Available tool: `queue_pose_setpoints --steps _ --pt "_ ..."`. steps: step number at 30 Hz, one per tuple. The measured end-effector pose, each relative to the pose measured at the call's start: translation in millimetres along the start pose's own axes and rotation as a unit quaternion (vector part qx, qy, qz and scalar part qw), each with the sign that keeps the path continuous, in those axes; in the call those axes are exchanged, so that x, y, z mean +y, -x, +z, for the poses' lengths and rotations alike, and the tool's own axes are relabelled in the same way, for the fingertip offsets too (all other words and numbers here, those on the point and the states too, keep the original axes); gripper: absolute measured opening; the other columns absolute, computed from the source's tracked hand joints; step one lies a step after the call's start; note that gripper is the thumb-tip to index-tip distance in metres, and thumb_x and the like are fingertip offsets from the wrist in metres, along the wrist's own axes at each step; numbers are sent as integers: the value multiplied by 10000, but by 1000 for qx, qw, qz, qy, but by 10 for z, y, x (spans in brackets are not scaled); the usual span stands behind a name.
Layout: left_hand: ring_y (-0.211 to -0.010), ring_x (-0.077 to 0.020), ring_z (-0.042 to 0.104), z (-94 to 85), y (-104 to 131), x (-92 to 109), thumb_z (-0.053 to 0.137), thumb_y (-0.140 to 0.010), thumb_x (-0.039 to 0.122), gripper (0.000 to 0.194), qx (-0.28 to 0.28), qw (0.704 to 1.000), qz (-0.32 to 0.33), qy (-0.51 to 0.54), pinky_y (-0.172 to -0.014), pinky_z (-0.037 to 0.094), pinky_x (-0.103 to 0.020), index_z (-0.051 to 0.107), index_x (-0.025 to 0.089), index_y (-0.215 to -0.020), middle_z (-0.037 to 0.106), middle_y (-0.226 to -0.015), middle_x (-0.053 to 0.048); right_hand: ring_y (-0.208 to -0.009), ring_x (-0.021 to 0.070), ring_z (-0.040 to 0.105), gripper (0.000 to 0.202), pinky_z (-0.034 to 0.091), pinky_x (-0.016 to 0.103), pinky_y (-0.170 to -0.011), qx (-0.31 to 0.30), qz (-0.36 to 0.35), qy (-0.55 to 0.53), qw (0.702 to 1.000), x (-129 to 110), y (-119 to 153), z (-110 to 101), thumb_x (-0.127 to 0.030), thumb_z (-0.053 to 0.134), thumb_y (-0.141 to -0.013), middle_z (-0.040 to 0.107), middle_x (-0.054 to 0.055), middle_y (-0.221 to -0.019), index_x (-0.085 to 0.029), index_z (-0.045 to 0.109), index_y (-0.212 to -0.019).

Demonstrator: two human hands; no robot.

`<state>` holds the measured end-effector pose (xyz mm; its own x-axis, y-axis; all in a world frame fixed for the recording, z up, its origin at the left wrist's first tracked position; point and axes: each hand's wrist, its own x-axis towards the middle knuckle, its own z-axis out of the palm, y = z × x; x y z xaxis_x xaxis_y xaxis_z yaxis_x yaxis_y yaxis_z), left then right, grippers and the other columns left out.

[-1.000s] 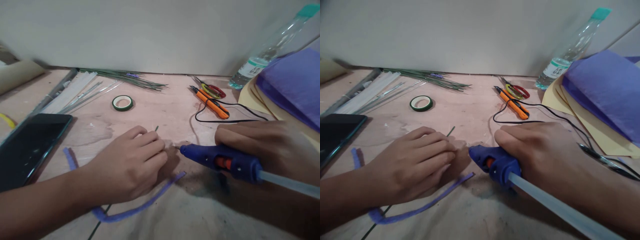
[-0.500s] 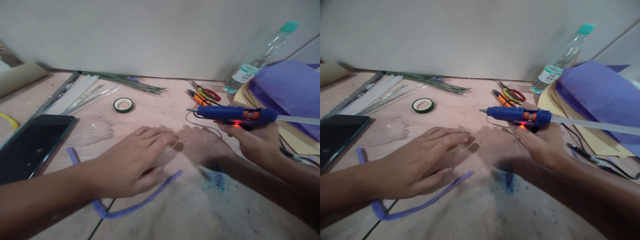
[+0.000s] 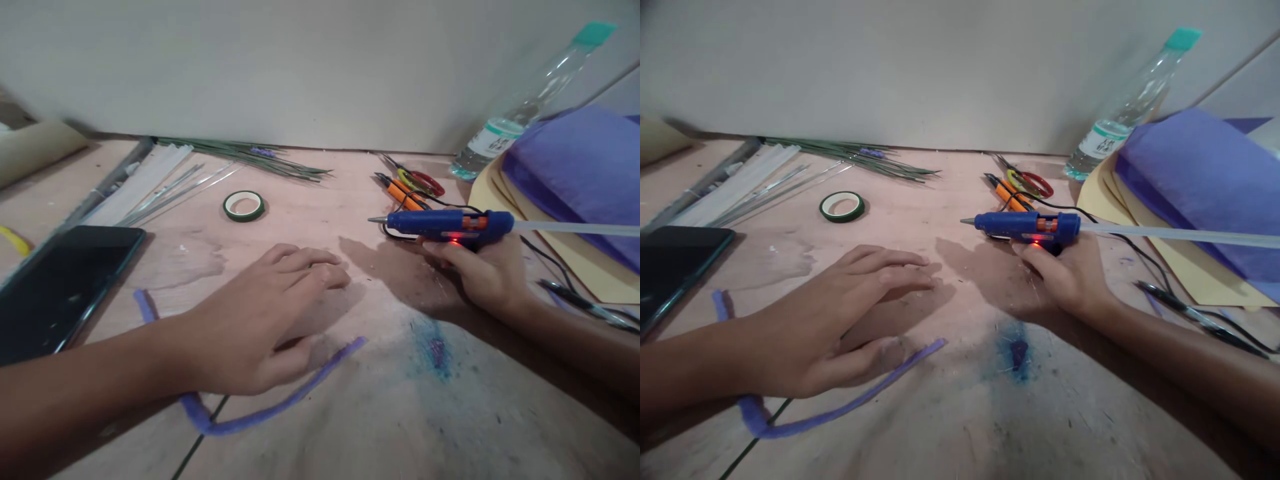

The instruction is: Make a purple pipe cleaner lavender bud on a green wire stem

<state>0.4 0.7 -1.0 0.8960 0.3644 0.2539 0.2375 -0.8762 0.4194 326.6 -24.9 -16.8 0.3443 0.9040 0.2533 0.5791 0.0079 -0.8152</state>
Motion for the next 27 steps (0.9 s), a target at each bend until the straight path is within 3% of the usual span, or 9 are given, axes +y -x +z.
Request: queue_pose_setpoints --steps 11,15,23,27 --pt "-1348 -334 628 53 15 -18 627 -985 235 449 39 996 34 -69 -1095 442 -488 560 153 -1421 715 -1456 -154 -565 208 560 110 445 341 -549 -25 22 12 999 -84 -2 0 -361 765 -707 629 4 -594 -257 728 -708" --pt "-1335 -336 635 78 15 -14 602 -963 179 471 54 992 46 -109 -1112 424 -494 568 131 -1430 741 -1413 -153 -546 189 528 125 390 326 -524 -37 17 9 999 -57 2 3 -351 765 -728 633 0 -598 -263 701 -666" --pt "-1242 -345 727 48 -1 37 582 -1012 170 411 46 981 66 -177 -1057 489 -517 628 61 -1405 796 -1326 -187 -568 205 567 88 452 350 -582 -50 -8 6 999 -93 -28 -2 -325 767 -734 623 -6 -591 -264 711 -702" --pt "-1163 -296 801 61 34 23 572 -1040 156 337 81 977 79 -180 -1072 537 -491 685 64 -1344 837 -1275 -196 -560 196 571 230 486 339 -572 -48 -11 2 999 -54 -41 -9 -325 798 -764 582 -14 -545 -273 634 -612"
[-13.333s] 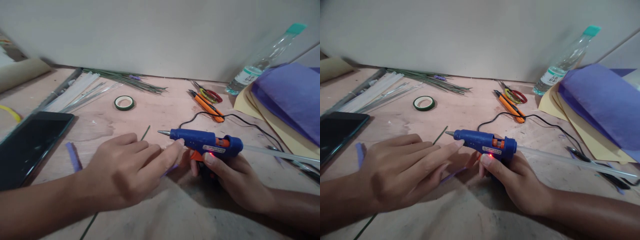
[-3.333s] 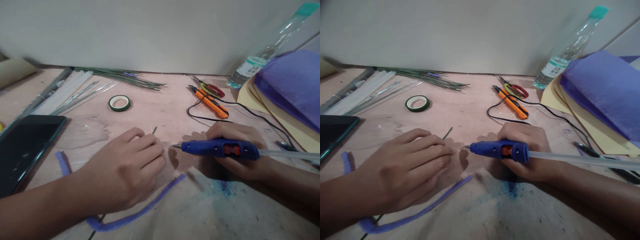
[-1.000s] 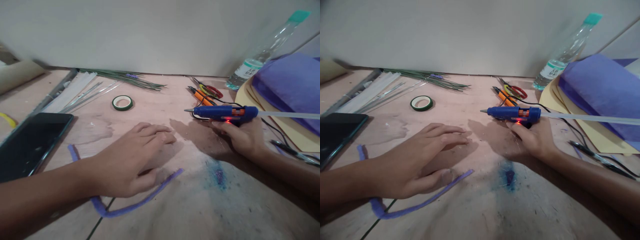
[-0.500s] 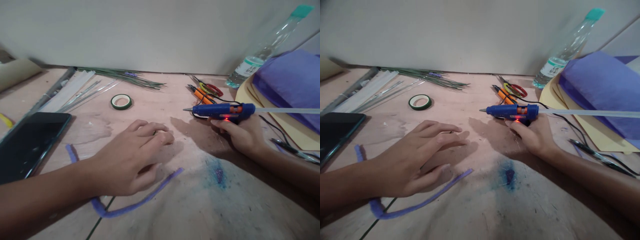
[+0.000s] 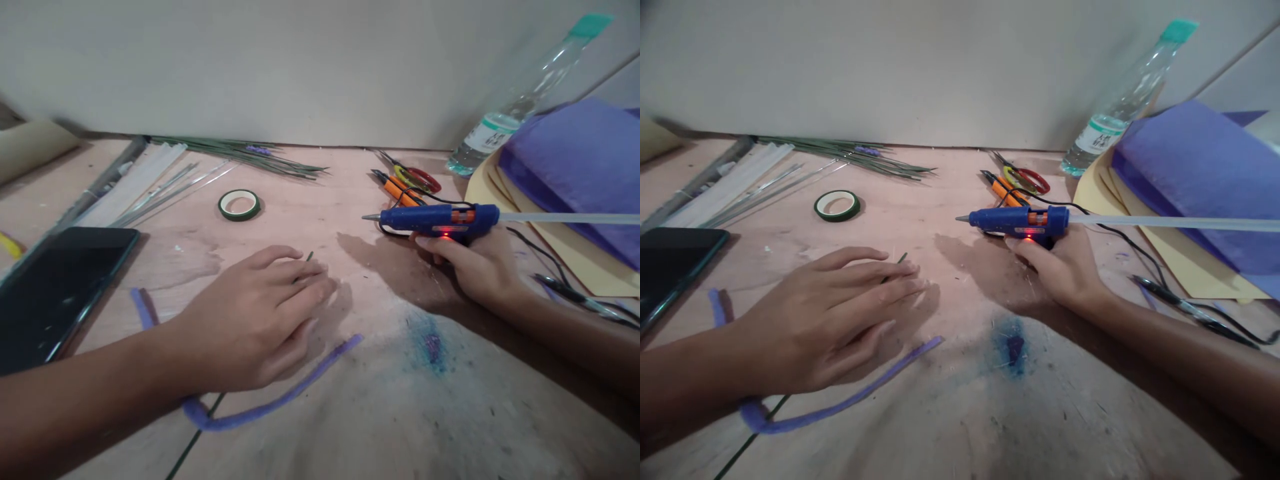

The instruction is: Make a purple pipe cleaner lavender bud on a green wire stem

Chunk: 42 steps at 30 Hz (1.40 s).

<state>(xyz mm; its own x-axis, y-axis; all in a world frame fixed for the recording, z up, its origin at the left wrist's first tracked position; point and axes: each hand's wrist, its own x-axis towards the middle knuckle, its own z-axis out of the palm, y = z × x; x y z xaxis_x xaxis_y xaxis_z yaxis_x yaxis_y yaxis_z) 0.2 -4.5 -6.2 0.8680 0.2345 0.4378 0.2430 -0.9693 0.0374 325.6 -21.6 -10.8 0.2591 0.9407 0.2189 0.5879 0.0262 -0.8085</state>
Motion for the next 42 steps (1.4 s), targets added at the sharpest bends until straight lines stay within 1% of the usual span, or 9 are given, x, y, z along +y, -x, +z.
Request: queue_pose_setpoints --steps 6,10,14,17,22,25,29,34,42 --pt "-1042 -241 834 -6 43 -19 602 -1037 150 251 55 998 -14 -4 -1042 579 -440 721 131 -1256 874 -1205 -113 -506 155 519 297 437 294 -486 15 24 -14 999 -22 6 19 -288 805 -740 583 -8 -524 -256 594 -533" --pt "-1112 -248 814 -26 32 -17 607 -1030 150 265 39 999 -27 6 -1049 562 -431 699 154 -1278 860 -1265 -98 -504 142 507 334 401 270 -448 29 32 -30 999 -77 16 41 -327 823 -723 563 -13 -520 -242 574 -516" --pt "-1180 -273 771 -112 8 8 598 -1047 167 284 86 991 -97 20 -996 542 -431 666 173 -1323 840 -1272 -114 -497 141 503 308 406 277 -453 34 30 -30 999 -64 11 48 -311 816 -723 570 -17 -521 -250 593 -519" --pt "-995 -227 771 -188 -18 30 602 -1095 203 141 98 986 -133 28 -858 519 -386 694 239 -1194 847 -1103 -41 -495 154 517 309 424 295 -465 34 31 -17 999 -24 14 37 -302 804 -744 588 -12 -524 -259 598 -518" --pt "-747 -195 645 -136 -31 39 567 -1122 168 136 86 994 -60 34 -723 433 -397 688 211 -1077 748 -857 -18 -761 278 738 149 621 436 -768 36 -3 2 999 12 69 10 -368 854 -722 765 27 -765 -269 764 -787" --pt "-716 -197 613 -49 -9 29 623 -1093 163 86 71 996 -17 49 -654 378 -396 699 198 -1075 687 -786 -6 -1039 353 789 363 606 540 -1021 39 -12 -15 999 21 94 7 -391 883 -686 837 49 -1009 -285 790 -1020" --pt "-670 -169 594 -5 -1 26 616 -1105 180 100 60 996 -26 59 -652 404 -363 712 208 -1109 675 -774 22 -1001 362 793 226 615 536 -964 17 -15 3 1000 33 84 0 -400 858 -736 810 47 -900 -287 779 -915" --pt "-927 -209 727 -6 -69 22 531 -1143 220 213 45 992 -66 94 -769 530 -322 710 170 -1248 788 -1087 -77 -890 343 788 196 618 496 -849 10 -3 12 1000 36 62 -6 -384 861 -743 782 26 -806 -287 789 -899" --pt "-1288 -344 695 29 -47 -18 537 -1095 183 380 -40 997 -15 65 -1073 515 -495 652 105 -1449 801 -1376 -151 -838 334 773 142 605 465 -779 -3 -9 23 1000 81 62 -15 -387 853 -762 794 23 -794 -310 803 -870"
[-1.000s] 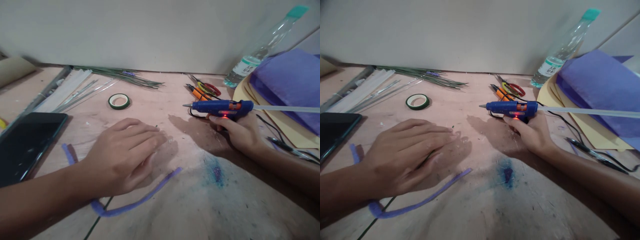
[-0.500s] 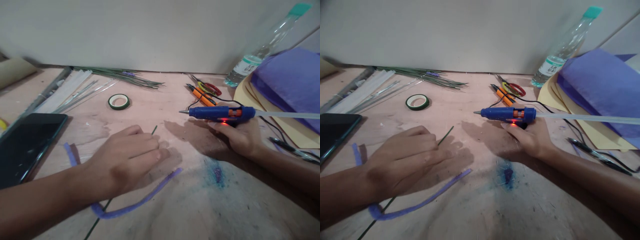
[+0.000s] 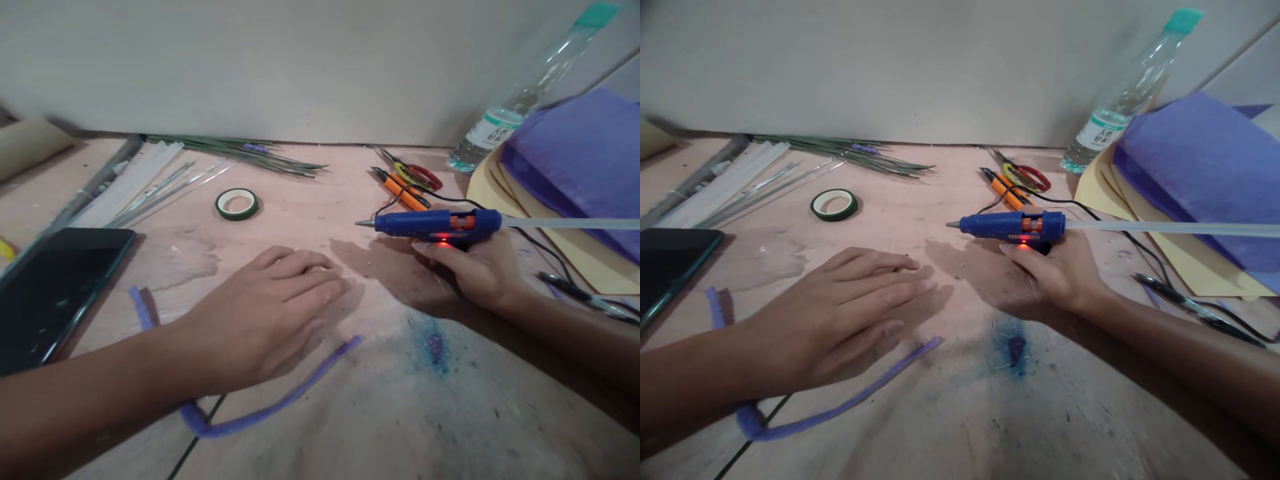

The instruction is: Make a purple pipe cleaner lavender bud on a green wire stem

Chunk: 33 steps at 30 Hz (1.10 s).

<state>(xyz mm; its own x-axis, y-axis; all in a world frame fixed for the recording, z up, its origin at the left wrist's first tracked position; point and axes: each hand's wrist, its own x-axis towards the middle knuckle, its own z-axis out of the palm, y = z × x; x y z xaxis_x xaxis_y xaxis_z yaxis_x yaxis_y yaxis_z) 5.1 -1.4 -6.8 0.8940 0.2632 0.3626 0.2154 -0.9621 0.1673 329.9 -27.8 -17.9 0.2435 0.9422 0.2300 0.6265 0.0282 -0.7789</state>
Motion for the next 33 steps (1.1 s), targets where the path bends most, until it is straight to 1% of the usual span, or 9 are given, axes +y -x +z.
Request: queue_pose_setpoints --steps 3,9,13,18,19,23,25,30,33 --pt "-1307 -355 672 -21 14 27 562 -1075 197 419 -16 1000 0 0 -1089 488 -508 627 97 -1476 787 -1400 -147 -811 322 764 99 604 457 -769 -10 0 12 1000 6 7 -5 -394 832 -790 790 24 -778 -308 801 -827" --pt "-1165 -320 711 -44 -19 37 563 -1056 152 313 1 1000 -14 -6 -1003 517 -483 713 101 -1326 831 -1211 -135 -764 302 745 86 604 455 -771 -26 -10 9 1000 -26 7 -7 -382 800 -806 735 7 -691 -316 764 -765" --pt "-1180 -308 744 -44 -7 32 548 -1069 174 305 -1 999 -25 -39 -1046 518 -512 706 124 -1325 836 -1262 -145 -814 318 771 104 626 473 -814 -24 -18 14 999 -12 2 -7 -385 795 -807 741 4 -688 -311 764 -741" --pt "-1417 -250 678 -113 116 221 566 -1075 140 328 85 986 70 -129 -1276 413 -508 732 195 -1352 819 -1409 -30 -967 339 811 31 647 481 -874 -2 -43 -23 999 -37 32 9 -334 807 -832 817 14 -857 -315 790 -850" --pt "-1444 -239 662 -130 135 256 556 -1075 134 334 100 985 60 -131 -1297 395 -503 748 223 -1334 816 -1415 2 -995 335 812 58 648 482 -890 4 -50 -28 998 -47 41 12 -322 805 -843 832 13 -914 -319 799 -901" --pt "-1215 -240 775 -147 116 240 610 -1057 170 288 154 981 11 -120 -1137 474 -483 739 234 -1306 883 -1216 15 -1059 310 799 100 638 470 -953 -6 -91 -29 995 -65 61 13 -295 788 -878 837 3 -1033 -338 789 -968" --pt "-1197 -275 773 -125 74 158 621 -1034 163 301 138 986 -8 -97 -1083 467 -503 710 201 -1319 876 -1224 -24 -1049 300 796 98 638 459 -943 -9 -97 -26 995 -61 60 10 -289 790 -882 828 -2 -1027 -342 781 -964" --pt "-1281 -337 726 -36 11 7 592 -1036 181 329 23 999 -38 -19 -1075 469 -521 727 132 -1332 808 -1385 -122 -870 269 773 51 642 435 -829 -12 -98 -26 995 -66 45 12 -313 791 -881 781 -4 -880 -319 741 -874" --pt "-1233 -343 738 -3 7 -5 583 -1047 207 294 15 998 -52 -24 -1036 485 -529 758 143 -1275 817 -1346 -131 -850 261 761 57 634 427 -830 -20 -107 -25 994 -65 42 16 -311 778 -900 771 -4 -863 -315 737 -861"
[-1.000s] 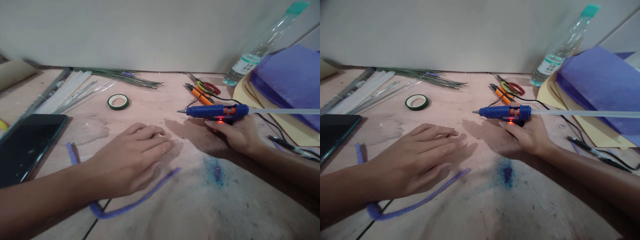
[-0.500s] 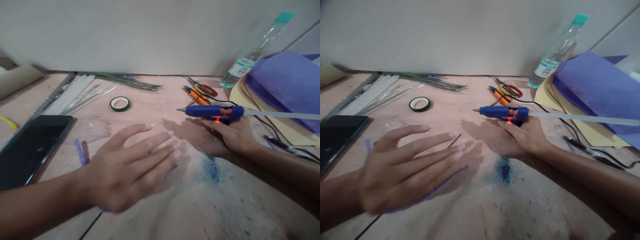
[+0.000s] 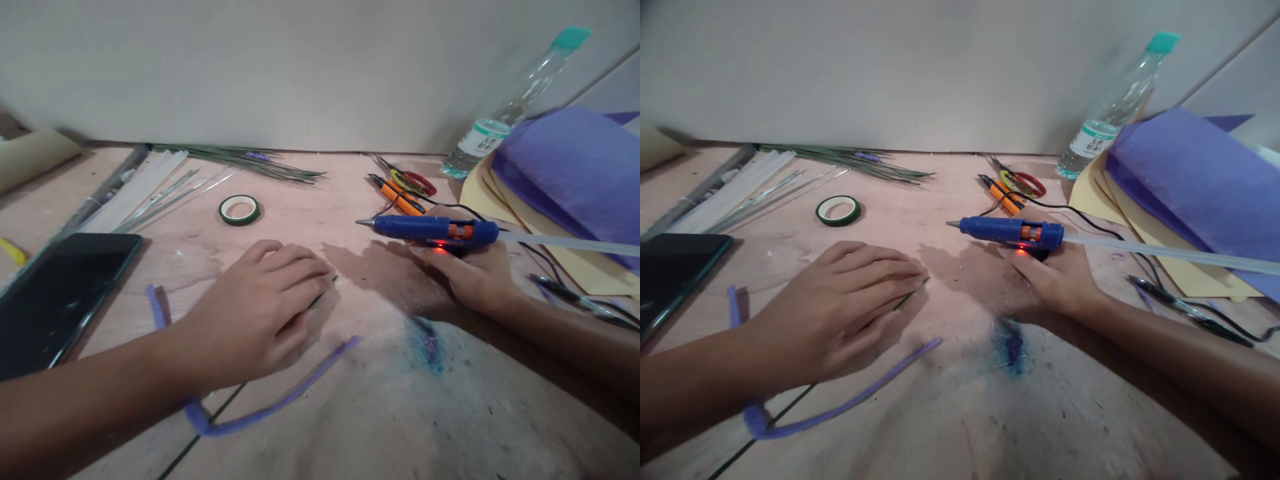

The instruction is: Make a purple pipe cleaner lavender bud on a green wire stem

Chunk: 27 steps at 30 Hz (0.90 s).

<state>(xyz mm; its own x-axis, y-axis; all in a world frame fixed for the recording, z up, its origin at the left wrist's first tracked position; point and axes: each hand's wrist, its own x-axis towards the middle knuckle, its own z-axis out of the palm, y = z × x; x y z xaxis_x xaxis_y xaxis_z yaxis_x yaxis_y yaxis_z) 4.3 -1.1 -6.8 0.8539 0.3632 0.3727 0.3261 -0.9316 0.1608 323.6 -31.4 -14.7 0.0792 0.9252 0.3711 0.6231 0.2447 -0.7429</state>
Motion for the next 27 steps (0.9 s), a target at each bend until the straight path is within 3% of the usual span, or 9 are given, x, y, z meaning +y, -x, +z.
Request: queue_pose_setpoints --steps 4,7,14,21,27 --pt "-1203 -380 733 -8 10 16 553 -1040 190 334 25 997 -18 -77 -991 474 -559 730 121 -1314 820 -1297 -171 -888 267 768 54 628 428 -855 -8 -3 8 1000 68 17 -11 -284 778 -928 786 0 -906 -323 755 -899" --pt "-1222 -382 720 -30 12 34 524 -1052 188 323 36 996 -25 -82 -1006 450 -559 720 108 -1296 815 -1296 -175 -815 261 748 65 605 407 -759 -17 -33 -2 999 120 28 -40 -282 800 -928 768 2 -869 -319 747 -926" --pt "-1404 -295 633 -54 13 41 567 -1082 210 354 -52 997 43 30 -1119 379 -494 682 173 -1415 722 -1541 -80 -773 239 693 46 523 372 -666 -90 -120 8 989 37 5 -87 -232 736 -938 756 36 -871 -259 735 -901" --pt "-1343 -302 663 -23 6 56 483 -1156 263 391 -32 995 82 -54 -1129 350 -533 639 107 -1479 802 -1400 -95 -682 221 671 32 501 356 -603 -99 -93 -13 991 90 -8 -85 -225 718 -939 730 17 -778 -248 731 -922" --pt "-1178 -302 732 -54 7 109 398 -1191 353 407 -35 992 84 -87 -1050 411 -512 693 116 -1342 849 -1234 -85 -658 210 657 82 493 350 -588 -105 -94 -11 990 0 27 -75 -223 727 -926 724 9 -764 -258 704 -855"
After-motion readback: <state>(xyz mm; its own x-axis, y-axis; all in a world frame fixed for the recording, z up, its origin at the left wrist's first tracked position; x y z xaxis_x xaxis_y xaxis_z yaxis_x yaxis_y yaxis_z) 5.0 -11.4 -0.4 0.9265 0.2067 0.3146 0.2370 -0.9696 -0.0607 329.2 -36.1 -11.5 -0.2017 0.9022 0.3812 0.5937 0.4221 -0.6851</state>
